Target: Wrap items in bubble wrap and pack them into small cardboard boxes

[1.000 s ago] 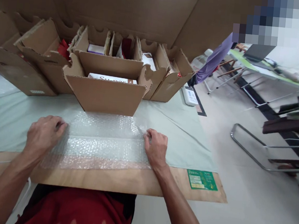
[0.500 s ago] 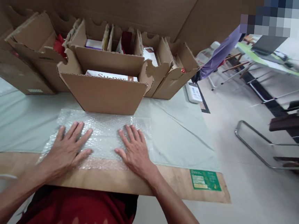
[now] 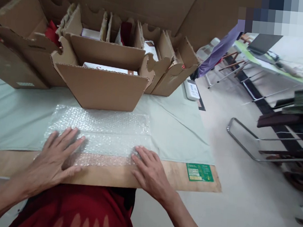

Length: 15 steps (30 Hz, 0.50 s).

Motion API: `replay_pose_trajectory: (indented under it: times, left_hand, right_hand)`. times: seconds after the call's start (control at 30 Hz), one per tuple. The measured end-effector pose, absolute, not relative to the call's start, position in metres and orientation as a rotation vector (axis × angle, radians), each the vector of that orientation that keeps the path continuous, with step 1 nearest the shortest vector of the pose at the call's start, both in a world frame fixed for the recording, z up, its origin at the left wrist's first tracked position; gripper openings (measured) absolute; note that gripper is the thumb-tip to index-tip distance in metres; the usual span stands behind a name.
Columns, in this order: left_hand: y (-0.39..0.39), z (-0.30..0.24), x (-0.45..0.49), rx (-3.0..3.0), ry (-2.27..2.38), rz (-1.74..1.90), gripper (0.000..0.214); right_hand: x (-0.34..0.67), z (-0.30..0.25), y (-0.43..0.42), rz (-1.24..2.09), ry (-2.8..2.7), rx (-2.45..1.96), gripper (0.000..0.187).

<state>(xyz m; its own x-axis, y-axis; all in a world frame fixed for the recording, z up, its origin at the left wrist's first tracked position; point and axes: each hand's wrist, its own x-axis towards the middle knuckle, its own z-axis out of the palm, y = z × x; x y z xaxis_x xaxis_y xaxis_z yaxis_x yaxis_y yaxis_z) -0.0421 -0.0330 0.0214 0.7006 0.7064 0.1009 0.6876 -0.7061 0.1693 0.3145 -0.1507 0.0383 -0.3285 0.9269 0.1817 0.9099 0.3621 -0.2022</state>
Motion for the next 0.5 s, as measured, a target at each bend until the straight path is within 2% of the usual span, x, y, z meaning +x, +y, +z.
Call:
replay_pose_trajectory:
  times: [0.03, 0.13, 0.23, 0.33, 0.43, 0.5]
  left_hand:
    - [-0.034, 0.021, -0.040, 2.794, 1.104, 0.224, 0.081]
    - [-0.034, 0.025, -0.040, 2.803, 1.086, 0.165, 0.084]
    - [-0.027, 0.032, -0.057, 2.777, 1.097, 0.152, 0.069]
    - [-0.016, 0.043, -0.076, 2.629, 1.184, 0.327, 0.048]
    - [-0.009, 0.057, -0.081, 2.275, 1.477, 0.504, 0.032]
    - [-0.007, 0.065, -0.075, 2.015, 1.676, 0.548, 0.029]
  right_hand:
    - [0.310, 0.034, -0.147, 0.025, -2.351, -1.594, 0.029]
    - [0.304, 0.026, -0.134, -0.113, -2.254, -1.450, 0.029]
    - [0.311, 0.039, -0.122, -0.039, -2.088, -1.470, 0.023]
    - [0.323, 0.065, -0.115, 0.111, -1.970, -1.589, 0.016]
    - [0.336, 0.084, -0.112, 0.315, -2.012, -1.681, 0.025]
    - [0.344, 0.086, -0.110, 0.445, -1.988, -1.752, 0.031]
